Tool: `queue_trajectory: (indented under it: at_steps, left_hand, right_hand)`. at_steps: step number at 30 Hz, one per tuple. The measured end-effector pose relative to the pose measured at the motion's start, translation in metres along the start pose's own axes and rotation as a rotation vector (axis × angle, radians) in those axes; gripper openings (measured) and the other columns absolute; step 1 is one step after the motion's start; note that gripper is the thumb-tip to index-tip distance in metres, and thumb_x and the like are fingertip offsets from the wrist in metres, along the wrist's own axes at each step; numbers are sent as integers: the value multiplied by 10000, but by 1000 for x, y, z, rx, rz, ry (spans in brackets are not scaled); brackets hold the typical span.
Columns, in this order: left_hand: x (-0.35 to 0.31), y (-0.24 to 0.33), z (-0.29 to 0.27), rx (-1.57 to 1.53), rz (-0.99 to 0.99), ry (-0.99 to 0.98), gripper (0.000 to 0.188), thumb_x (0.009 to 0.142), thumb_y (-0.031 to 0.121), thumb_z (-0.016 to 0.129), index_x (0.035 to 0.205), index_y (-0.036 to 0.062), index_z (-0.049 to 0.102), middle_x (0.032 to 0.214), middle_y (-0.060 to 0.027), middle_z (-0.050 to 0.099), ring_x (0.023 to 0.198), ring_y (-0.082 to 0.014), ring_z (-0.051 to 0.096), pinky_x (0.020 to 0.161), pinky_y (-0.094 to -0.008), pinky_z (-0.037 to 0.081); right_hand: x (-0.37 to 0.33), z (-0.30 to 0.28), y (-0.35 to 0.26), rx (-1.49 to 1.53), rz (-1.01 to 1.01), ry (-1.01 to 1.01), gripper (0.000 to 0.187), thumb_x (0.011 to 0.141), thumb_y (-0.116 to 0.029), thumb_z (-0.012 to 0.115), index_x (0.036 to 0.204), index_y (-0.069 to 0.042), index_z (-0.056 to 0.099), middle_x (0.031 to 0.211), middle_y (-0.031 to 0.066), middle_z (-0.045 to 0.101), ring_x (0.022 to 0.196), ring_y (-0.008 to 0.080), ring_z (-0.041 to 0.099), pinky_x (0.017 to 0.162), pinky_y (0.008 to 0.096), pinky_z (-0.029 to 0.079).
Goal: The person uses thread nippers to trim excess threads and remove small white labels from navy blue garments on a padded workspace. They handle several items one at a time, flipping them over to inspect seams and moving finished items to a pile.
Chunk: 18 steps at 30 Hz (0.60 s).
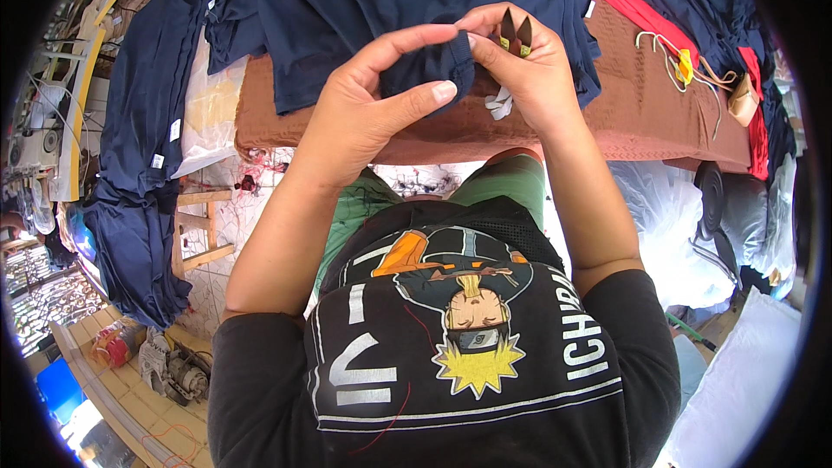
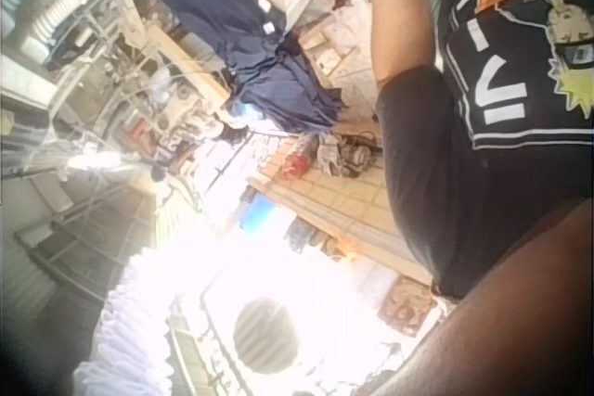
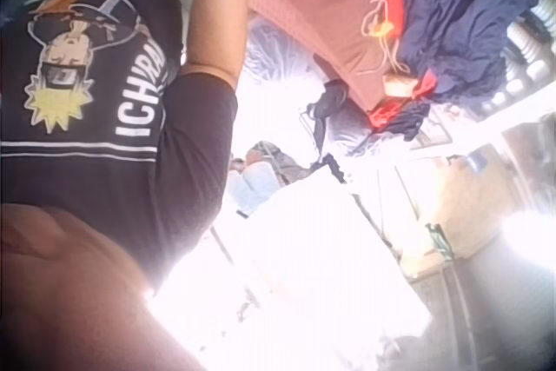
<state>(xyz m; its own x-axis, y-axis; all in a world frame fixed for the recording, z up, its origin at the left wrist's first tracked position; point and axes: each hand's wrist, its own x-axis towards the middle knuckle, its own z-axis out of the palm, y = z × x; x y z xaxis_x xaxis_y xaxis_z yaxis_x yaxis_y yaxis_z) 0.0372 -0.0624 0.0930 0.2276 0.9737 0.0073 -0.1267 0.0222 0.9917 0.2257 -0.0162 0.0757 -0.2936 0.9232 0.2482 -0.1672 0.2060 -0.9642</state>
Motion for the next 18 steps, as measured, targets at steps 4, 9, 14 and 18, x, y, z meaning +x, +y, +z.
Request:
queue_trajectory:
  at_steps: [4, 9, 14, 18]
  left_hand:
    - [7, -16, -11, -110, -5, -35, 335, 881, 11, 618, 1216, 7, 613, 1187, -67, 637, 1070, -113, 591, 948, -260, 460]
    - [6, -17, -13, -234, 10, 76, 338, 883, 32, 639, 1218, 9, 611, 1153, -76, 653, 1048, -128, 609, 947, -271, 470]
    - [6, -19, -13, -268, 6, 92, 339, 885, 42, 646, 1221, 10, 609, 1151, -85, 652, 1047, -132, 611, 946, -275, 472]
    - [6, -20, -12, -282, 14, 85, 340, 886, 39, 645, 1223, 12, 608, 1163, -84, 647, 1055, -128, 607, 945, -274, 470]
  right_hand:
    - [0, 0, -8, -229, 77, -8, 190, 853, -72, 684, 1035, -33, 646, 824, -29, 590, 783, 36, 546, 666, 193, 446]
    - [-14, 2, -10, -348, -156, 73, 286, 849, -119, 702, 1099, -37, 589, 833, -9, 553, 733, 57, 512, 661, 211, 427]
    - [-27, 4, -12, -367, -215, 15, 259, 846, -68, 697, 1077, -16, 592, 881, 19, 611, 781, 66, 552, 702, 214, 444]
    - [-25, 8, -7, -369, -247, 32, 236, 851, -57, 690, 1065, -13, 601, 899, 33, 641, 784, 64, 570, 703, 219, 456]
